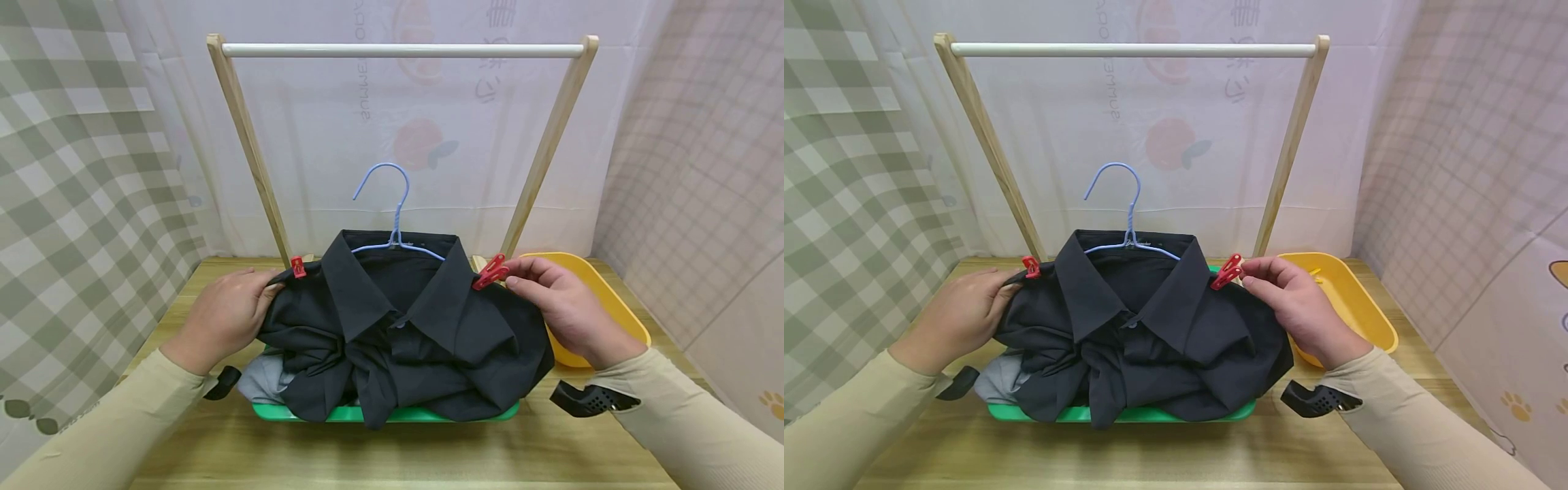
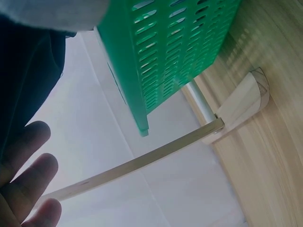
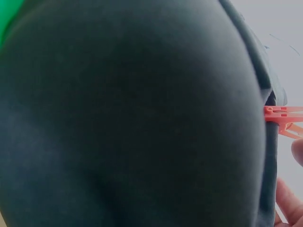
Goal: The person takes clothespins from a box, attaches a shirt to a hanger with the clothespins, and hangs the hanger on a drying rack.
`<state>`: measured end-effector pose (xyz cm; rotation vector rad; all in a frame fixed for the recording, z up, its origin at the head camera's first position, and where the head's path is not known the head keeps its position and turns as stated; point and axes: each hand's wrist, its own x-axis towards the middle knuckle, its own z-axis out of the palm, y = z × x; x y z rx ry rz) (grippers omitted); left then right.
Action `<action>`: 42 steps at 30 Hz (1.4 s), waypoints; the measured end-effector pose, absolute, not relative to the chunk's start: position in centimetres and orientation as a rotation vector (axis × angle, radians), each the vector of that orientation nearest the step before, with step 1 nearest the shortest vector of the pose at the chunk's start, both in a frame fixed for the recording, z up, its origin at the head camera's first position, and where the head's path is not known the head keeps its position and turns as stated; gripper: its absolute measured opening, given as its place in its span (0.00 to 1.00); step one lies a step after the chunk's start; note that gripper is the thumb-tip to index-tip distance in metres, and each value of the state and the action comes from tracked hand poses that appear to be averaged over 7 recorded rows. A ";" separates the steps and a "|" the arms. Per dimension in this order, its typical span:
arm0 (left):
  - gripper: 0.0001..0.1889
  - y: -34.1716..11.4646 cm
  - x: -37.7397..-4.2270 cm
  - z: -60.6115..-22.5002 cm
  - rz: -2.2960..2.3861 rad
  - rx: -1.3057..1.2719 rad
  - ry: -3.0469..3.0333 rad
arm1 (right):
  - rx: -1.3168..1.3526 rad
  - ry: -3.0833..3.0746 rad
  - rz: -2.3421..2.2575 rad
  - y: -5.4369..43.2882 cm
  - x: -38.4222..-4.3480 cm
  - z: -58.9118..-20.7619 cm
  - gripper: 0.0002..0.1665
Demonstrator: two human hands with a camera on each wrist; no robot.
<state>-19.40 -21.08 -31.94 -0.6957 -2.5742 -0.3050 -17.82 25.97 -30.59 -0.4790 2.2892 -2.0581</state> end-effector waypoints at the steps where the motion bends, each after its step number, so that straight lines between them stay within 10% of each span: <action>1: 0.13 -21.1 -19.4 -31.9 -0.305 -0.693 -2.576 | -0.468 2.286 -2.028 25.9 -17.8 -30.5 0.12; 42: 0.21 -22.3 -19.3 -31.9 -0.619 -0.738 -2.699 | -0.920 3.305 -0.953 26.4 -17.4 -32.3 0.12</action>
